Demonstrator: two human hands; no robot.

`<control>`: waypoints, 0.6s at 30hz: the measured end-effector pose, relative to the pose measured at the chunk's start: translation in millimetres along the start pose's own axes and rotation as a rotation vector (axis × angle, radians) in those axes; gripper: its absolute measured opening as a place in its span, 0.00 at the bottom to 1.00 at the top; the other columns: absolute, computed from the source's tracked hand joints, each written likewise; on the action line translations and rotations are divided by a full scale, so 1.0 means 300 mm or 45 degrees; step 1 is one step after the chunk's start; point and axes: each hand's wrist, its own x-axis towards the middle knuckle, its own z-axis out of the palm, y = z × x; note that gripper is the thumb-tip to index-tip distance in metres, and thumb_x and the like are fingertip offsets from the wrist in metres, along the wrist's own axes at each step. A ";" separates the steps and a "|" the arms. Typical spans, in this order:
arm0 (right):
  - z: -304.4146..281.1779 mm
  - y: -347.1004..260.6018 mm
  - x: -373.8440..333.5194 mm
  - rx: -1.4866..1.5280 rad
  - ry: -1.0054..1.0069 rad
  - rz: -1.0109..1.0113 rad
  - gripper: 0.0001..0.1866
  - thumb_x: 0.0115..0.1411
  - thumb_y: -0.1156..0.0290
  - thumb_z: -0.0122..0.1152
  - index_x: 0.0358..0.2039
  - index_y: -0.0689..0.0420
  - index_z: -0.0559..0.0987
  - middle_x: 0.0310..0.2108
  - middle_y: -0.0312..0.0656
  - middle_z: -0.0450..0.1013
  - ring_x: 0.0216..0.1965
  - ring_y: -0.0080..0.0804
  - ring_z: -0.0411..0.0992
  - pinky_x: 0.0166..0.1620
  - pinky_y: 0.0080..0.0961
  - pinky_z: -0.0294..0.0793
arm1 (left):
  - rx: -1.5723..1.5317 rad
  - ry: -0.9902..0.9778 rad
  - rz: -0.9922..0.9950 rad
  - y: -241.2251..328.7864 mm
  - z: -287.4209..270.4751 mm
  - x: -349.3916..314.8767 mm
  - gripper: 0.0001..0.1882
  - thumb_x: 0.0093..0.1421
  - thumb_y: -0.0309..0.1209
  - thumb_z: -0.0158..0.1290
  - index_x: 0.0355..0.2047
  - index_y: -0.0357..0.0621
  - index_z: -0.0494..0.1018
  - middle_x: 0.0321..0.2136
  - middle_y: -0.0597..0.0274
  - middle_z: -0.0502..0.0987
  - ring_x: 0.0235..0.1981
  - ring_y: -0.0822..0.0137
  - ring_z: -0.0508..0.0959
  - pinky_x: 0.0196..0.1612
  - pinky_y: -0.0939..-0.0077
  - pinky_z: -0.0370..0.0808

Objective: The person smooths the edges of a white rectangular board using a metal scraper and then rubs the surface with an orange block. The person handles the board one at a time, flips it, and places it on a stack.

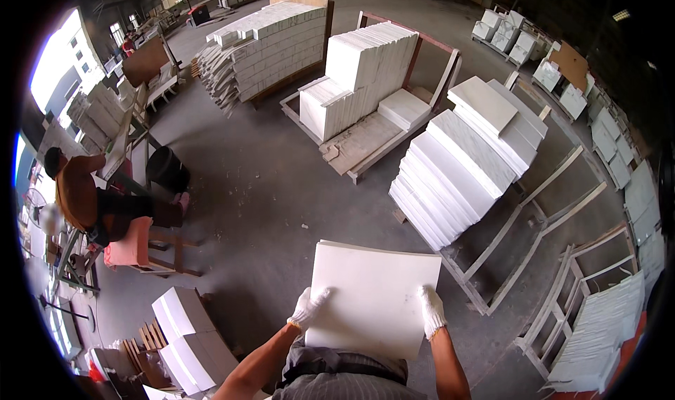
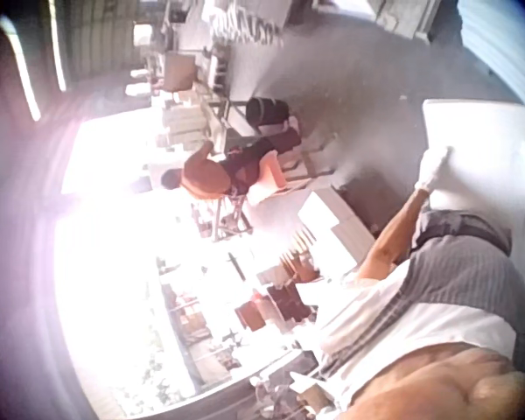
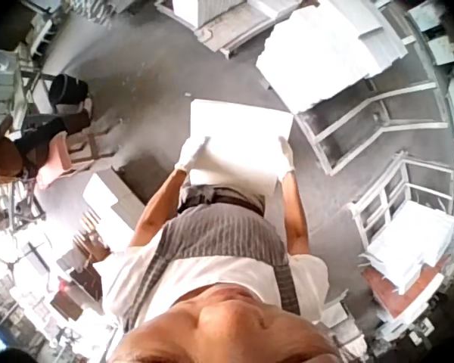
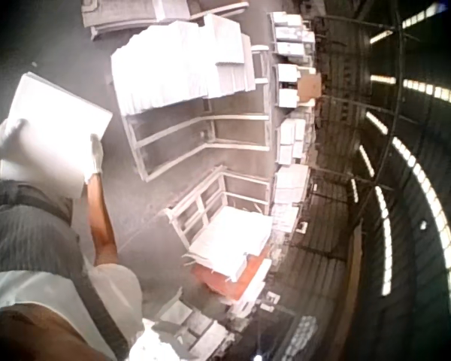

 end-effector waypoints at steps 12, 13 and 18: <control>0.499 -0.459 0.539 -0.136 -0.203 -0.100 0.22 0.65 0.57 0.56 0.50 0.64 0.75 0.51 0.44 0.74 0.52 0.32 0.72 0.54 0.28 0.69 | -0.131 0.160 0.093 0.315 -0.237 0.599 0.26 0.64 0.50 0.50 0.47 0.40 0.75 0.36 0.65 0.78 0.35 0.72 0.75 0.38 0.74 0.73; 0.544 -0.490 0.610 -0.129 -0.220 -0.121 0.22 0.65 0.57 0.56 0.49 0.64 0.75 0.51 0.44 0.75 0.52 0.32 0.72 0.54 0.28 0.69 | -0.105 0.163 0.123 0.353 -0.256 0.660 0.25 0.64 0.50 0.50 0.47 0.40 0.75 0.36 0.65 0.78 0.35 0.72 0.75 0.38 0.74 0.73; 0.740 -0.696 0.919 -0.085 -0.344 -0.177 0.21 0.66 0.56 0.55 0.47 0.62 0.76 0.46 0.43 0.76 0.47 0.32 0.74 0.50 0.28 0.71 | -0.191 0.150 0.009 0.571 -0.332 0.916 0.29 0.63 0.54 0.51 0.50 0.42 0.73 0.42 0.66 0.75 0.41 0.71 0.73 0.44 0.73 0.73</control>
